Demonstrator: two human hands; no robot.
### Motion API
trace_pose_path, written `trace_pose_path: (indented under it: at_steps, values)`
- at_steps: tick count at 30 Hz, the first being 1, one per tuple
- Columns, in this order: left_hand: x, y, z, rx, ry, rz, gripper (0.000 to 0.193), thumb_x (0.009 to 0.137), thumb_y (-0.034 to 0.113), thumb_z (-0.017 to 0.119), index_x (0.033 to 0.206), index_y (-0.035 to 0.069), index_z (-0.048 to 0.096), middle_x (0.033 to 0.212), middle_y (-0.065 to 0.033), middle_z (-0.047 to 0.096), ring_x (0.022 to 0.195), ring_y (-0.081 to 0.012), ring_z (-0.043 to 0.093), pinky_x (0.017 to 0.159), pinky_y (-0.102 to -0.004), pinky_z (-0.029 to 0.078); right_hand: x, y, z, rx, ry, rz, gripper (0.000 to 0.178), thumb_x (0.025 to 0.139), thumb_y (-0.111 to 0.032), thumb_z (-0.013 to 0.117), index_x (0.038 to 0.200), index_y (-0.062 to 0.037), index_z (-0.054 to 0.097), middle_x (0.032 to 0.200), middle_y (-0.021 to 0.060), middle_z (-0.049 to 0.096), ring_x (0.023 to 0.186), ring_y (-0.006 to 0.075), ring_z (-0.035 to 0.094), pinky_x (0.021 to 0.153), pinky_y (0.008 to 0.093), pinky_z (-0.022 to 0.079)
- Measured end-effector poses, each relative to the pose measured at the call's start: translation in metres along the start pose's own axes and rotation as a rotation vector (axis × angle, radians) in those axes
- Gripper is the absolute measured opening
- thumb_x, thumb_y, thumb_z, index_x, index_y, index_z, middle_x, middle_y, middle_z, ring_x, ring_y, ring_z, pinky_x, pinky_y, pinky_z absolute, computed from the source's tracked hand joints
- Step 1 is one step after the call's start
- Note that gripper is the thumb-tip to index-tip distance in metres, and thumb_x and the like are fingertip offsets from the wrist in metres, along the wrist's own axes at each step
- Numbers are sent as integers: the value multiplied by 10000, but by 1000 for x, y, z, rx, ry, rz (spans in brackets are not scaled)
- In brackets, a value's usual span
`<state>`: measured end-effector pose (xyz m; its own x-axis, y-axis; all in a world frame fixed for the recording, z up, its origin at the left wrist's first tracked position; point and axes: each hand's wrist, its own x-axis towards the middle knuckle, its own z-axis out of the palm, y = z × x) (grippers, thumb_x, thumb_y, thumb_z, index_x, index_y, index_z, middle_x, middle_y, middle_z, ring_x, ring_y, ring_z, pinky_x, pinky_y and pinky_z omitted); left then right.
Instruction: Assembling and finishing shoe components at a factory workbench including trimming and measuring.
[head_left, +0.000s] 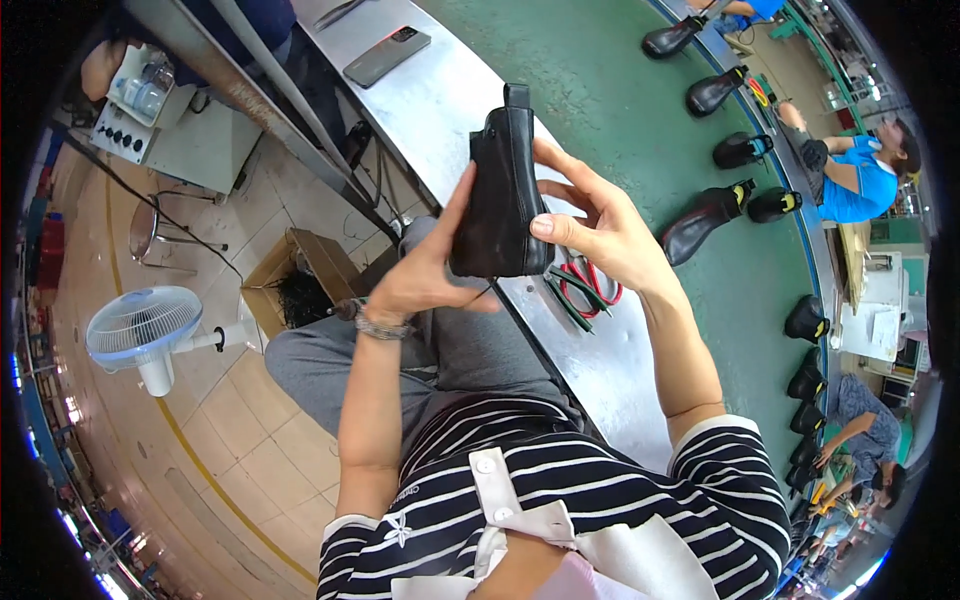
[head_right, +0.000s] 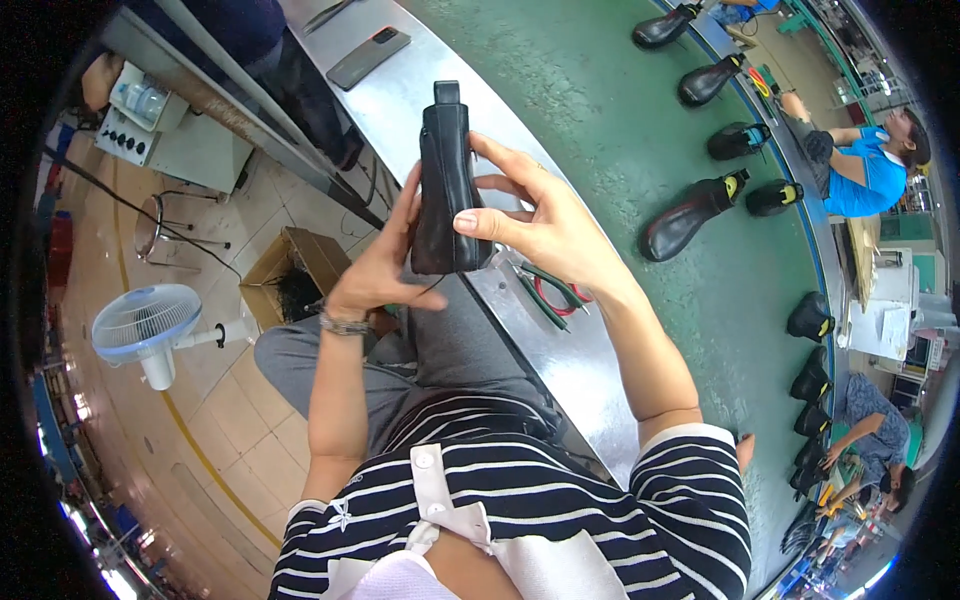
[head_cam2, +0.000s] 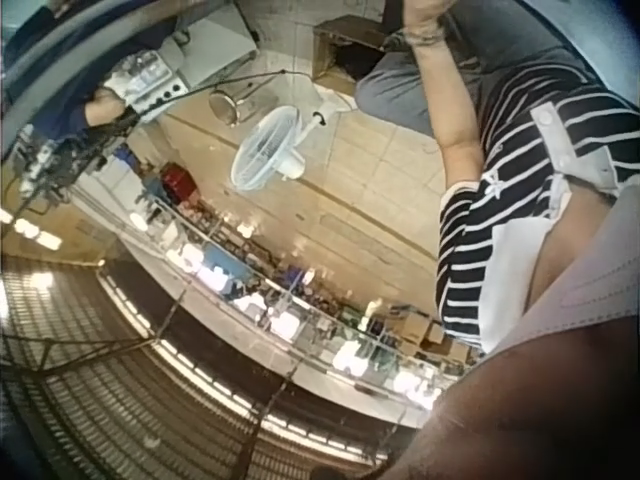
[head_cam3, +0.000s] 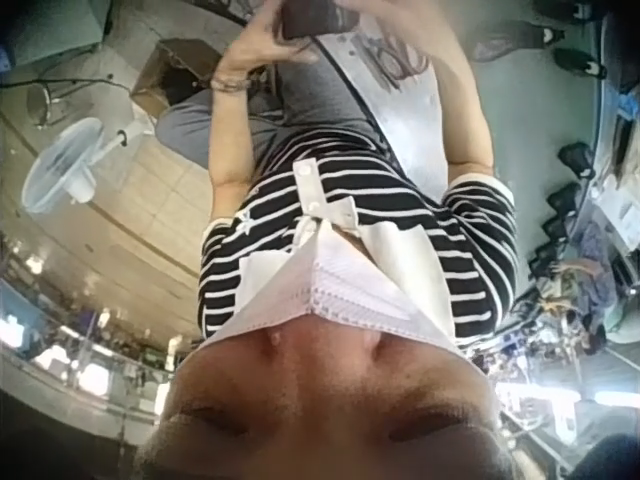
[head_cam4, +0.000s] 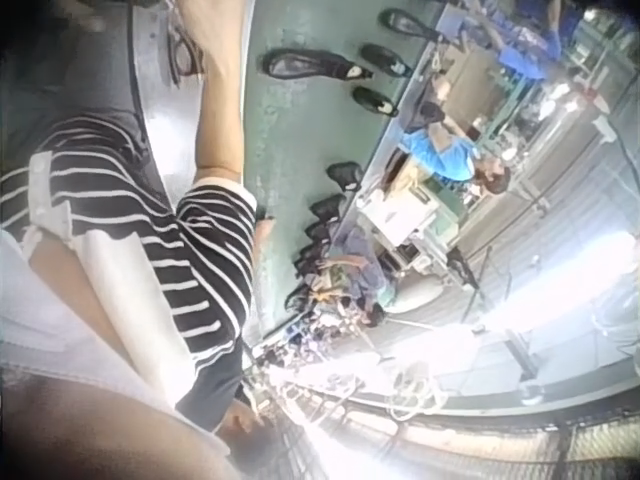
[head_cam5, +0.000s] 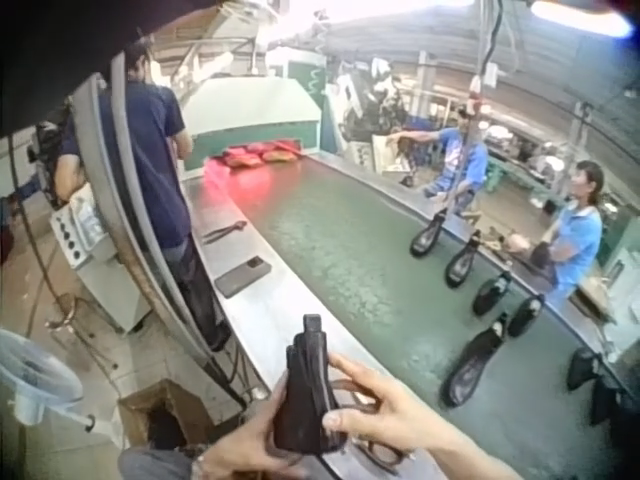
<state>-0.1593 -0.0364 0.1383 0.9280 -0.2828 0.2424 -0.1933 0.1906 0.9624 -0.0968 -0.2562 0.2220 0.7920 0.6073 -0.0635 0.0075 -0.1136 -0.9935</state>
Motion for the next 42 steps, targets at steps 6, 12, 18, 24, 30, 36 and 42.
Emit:
trace_pose_path:
  at_steps: [6,12,18,24,30,36,42]
  values:
    - [31,28,21,-181,243,-109,831,831,378,769,1456,85,306,1200,-40,516,1065,-119,507,930,-260,428,-4,-8,1,14,-140,216,964,763,-228,821,1531,-126,248,1418,162,450,1294,280,457,1017,426,429]
    - [32,33,47,-203,448,-142,646,789,296,805,1261,61,432,986,-11,550,846,-71,534,739,-218,474,-3,-23,-3,36,-244,260,1040,716,-278,861,1529,-144,225,1421,273,401,1311,389,432,930,420,520]
    - [38,29,45,-131,477,-129,632,755,295,821,1228,47,482,957,-12,564,810,-76,552,712,-226,484,1,-35,-2,-164,-273,214,986,754,-278,828,1493,-19,228,1295,295,540,1218,384,545,827,393,569]
    - [45,28,32,-112,479,-120,581,774,318,803,1203,29,538,964,-18,591,838,-85,556,742,-243,486,7,-41,7,-297,-233,164,947,783,-277,804,1472,32,232,1097,288,647,891,385,698,711,376,558]
    - [51,20,21,-129,539,-89,512,825,368,750,1156,19,576,988,-32,600,875,-103,557,775,-263,481,11,-37,27,-738,-127,-39,799,853,-378,702,1359,135,356,738,255,646,644,400,653,603,434,511]
    - [50,2,12,-232,487,-6,571,854,424,720,1232,42,525,998,-37,576,911,-121,561,798,-275,492,1,-38,41,-756,-82,57,959,749,-388,804,1448,32,300,982,247,624,878,367,644,721,416,535]
    - [41,2,-9,-345,342,-32,601,904,505,632,1292,73,481,1054,-21,569,925,-73,566,784,-225,501,-10,-12,36,-275,-102,20,942,705,-237,856,1489,-90,355,1379,98,527,1254,218,510,1029,401,425]
